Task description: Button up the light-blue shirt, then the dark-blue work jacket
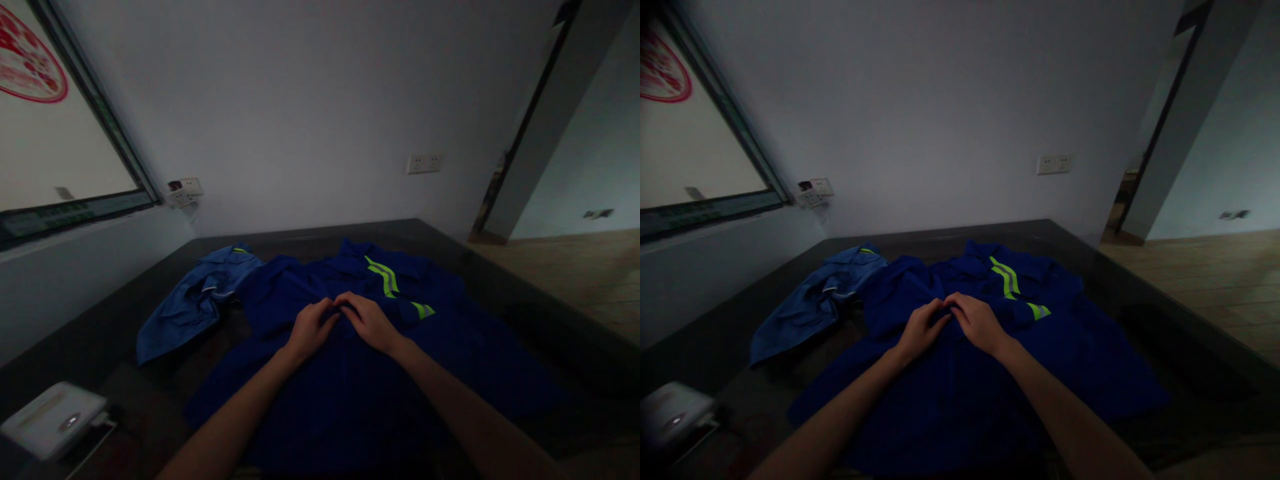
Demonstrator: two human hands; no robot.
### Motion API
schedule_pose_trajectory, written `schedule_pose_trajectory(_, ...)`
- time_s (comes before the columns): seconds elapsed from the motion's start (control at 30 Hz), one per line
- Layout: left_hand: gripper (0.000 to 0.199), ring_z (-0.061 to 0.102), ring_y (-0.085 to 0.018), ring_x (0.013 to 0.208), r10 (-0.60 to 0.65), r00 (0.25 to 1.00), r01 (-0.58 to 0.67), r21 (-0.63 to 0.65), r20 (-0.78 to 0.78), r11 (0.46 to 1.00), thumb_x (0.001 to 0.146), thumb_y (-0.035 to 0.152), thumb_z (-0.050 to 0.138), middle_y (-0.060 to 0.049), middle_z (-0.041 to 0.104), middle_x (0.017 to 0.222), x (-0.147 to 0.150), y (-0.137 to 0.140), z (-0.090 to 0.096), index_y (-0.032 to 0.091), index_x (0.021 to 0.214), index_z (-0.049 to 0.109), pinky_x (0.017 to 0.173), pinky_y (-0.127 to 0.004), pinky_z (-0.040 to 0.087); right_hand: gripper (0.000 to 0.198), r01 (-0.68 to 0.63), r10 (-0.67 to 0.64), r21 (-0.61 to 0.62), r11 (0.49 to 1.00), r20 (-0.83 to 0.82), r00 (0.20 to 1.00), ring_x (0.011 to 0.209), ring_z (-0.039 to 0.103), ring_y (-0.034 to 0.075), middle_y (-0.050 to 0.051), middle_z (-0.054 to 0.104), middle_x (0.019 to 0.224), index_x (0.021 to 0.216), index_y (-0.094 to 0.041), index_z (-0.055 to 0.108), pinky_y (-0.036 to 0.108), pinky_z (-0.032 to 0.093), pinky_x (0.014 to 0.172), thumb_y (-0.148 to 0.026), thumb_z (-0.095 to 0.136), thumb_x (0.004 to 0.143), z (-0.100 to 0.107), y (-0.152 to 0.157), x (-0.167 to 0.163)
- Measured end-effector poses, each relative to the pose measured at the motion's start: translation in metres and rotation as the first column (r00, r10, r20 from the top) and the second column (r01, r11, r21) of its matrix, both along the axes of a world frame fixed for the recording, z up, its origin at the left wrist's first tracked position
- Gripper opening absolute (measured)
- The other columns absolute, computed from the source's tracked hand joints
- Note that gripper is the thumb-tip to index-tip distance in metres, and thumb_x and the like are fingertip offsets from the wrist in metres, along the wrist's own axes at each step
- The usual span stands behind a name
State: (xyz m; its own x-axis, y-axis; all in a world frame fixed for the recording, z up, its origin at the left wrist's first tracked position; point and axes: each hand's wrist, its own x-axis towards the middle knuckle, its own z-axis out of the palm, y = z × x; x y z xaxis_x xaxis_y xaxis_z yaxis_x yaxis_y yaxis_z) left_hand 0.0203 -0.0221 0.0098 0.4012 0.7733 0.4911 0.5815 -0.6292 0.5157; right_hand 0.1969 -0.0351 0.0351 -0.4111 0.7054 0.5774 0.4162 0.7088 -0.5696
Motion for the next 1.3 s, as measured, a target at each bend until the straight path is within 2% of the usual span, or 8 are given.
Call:
schedule_pose_trajectory(0.23,0.009,0.057,-0.017,0.08,-0.004,0.997,0.002,0.028,0.078,1.0,0.086,0.028,0.052,-0.003,0.059,0.085,0.002,-0.001,0.004,0.02,0.087,0.056,0.072,-0.028,0.045,0.018,0.026,-0.026,-0.023,0.999,0.0,1.0,0.092,0.06,0.019,0.004,0.064,0.097,0.1,-0.022,0.054,0.033,0.045,0.083,-0.015,0.042,0.089,0.001,0.001,0.002)
schedule_pose_trajectory(0.43,0.023,0.057,-0.018,0.096,-0.1,0.975,0.095,0.033,0.197,0.995,0.083,0.02,0.057,-0.004,0.061,0.1,0.001,0.002,0.006,0.021,0.106,0.056,0.086,-0.031,0.045,0.021,0.013,-0.013,-0.022,1.0,-0.012,1.0,0.096,0.06,0.019,0.005,0.063,0.101,0.105,-0.022,0.051,0.033,0.044,0.085,-0.014,0.042,0.089,0.002,-0.001,0.001)
schedule_pose_trajectory(0.63,0.01,0.06,-0.017,0.086,-0.073,0.96,0.072,0.015,0.271,0.997,0.081,0.021,0.061,-0.003,0.064,0.09,0.0,0.002,0.005,0.018,0.091,0.059,0.079,-0.029,0.047,0.021,0.035,-0.035,-0.021,0.999,-0.02,0.999,0.095,0.061,0.019,0.005,0.064,0.099,0.105,-0.022,0.052,0.032,0.045,0.084,-0.014,0.043,0.088,0.002,-0.002,0.001)
schedule_pose_trajectory(0.83,0.003,0.058,-0.015,0.079,-0.117,0.964,0.085,0.142,0.24,0.986,0.085,0.022,0.057,-0.002,0.061,0.084,-0.001,0.001,0.002,0.019,0.085,0.058,0.072,-0.026,0.046,0.021,0.0,0.0,-0.003,1.0,0.004,1.0,0.093,0.06,0.019,0.005,0.064,0.098,0.104,-0.021,0.053,0.032,0.045,0.083,-0.014,0.043,0.088,0.003,-0.003,0.0)
schedule_pose_trajectory(0.97,0.009,0.057,-0.014,0.078,-0.121,0.965,0.075,0.196,0.233,0.978,0.088,0.018,0.05,-0.003,0.058,0.084,-0.001,0.0,0.003,0.019,0.085,0.058,0.07,-0.024,0.046,0.019,-0.007,0.006,0.016,1.0,0.01,1.0,0.094,0.06,0.018,0.005,0.063,0.099,0.103,-0.021,0.052,0.032,0.044,0.085,-0.014,0.043,0.088,0.004,-0.003,0.0)
schedule_pose_trajectory(1.07,0.012,0.058,-0.015,0.086,-0.09,0.972,0.059,0.144,0.215,0.988,0.086,0.015,0.05,-0.004,0.06,0.092,0.0,-0.001,0.005,0.02,0.095,0.057,0.077,-0.027,0.046,0.018,0.06,-0.06,-0.015,0.998,0.005,0.998,0.09,0.061,0.018,0.004,0.063,0.096,0.106,-0.022,0.051,0.03,0.044,0.08,-0.019,0.047,0.088,0.002,-0.002,0.002)
schedule_pose_trajectory(1.2,0.029,0.058,-0.017,0.093,-0.047,0.966,0.046,0.013,0.254,0.999,0.081,0.015,0.057,-0.004,0.062,0.1,0.003,0.001,0.008,0.021,0.109,0.052,0.084,-0.03,0.045,0.028,0.206,-0.197,-0.116,0.972,0.08,0.977,0.078,0.063,0.019,0.001,0.064,0.084,0.107,-0.023,0.054,0.029,0.044,0.07,-0.03,0.061,0.081,0.0,0.004,0.005)
schedule_pose_trajectory(1.3,0.023,0.058,-0.017,0.095,0.014,0.944,0.004,-0.053,0.329,0.999,0.085,0.023,0.053,-0.006,0.061,0.102,0.0,0.005,0.014,0.019,0.107,0.053,0.085,-0.03,0.046,0.019,0.247,-0.231,-0.145,0.958,0.118,0.966,0.081,0.063,0.021,0.002,0.067,0.084,0.095,-0.022,0.061,0.031,0.043,0.073,-0.033,0.064,0.079,0.0,0.011,0.01)
